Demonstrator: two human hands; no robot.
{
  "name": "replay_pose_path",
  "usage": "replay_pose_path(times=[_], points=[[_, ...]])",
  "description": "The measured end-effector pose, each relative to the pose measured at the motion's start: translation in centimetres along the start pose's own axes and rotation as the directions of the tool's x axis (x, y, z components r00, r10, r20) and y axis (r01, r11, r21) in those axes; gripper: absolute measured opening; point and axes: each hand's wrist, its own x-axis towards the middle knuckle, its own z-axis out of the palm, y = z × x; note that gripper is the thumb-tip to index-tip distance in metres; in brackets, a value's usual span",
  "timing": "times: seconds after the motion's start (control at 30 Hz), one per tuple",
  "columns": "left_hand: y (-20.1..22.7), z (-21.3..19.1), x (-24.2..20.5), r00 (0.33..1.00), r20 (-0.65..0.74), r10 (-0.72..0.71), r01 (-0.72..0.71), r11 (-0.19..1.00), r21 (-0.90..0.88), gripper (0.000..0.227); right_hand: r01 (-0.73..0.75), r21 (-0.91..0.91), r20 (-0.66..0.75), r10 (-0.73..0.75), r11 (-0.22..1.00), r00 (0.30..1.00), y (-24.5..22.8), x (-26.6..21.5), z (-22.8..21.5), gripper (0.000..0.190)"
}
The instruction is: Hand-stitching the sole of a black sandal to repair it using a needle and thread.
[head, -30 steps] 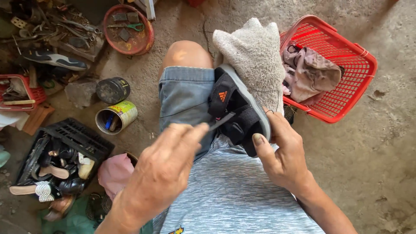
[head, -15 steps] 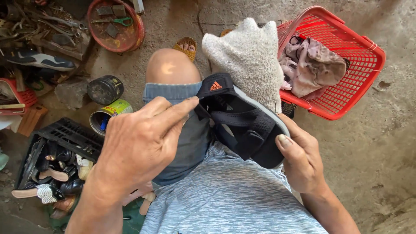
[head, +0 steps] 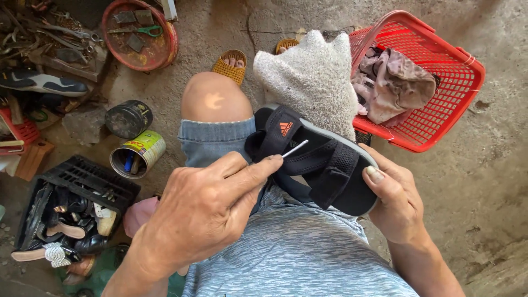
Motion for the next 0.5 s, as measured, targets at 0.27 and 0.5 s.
replay_pose_path(times=[0.27,0.5], points=[[0.1,1.2,-0.3,0.999,-0.005,-0.046,0.047,0.998,0.051,0.041,0.057,-0.041,0.006,-0.057,0.998,0.998,1.3,-0.5,-0.2,0.041],[-0.2,1.8,-0.6,0.999,-0.024,-0.032,0.032,0.999,0.001,0.041,0.12,-0.143,0.032,-0.117,0.982,0.993,1.3,-0.5,-0.2,0.031]])
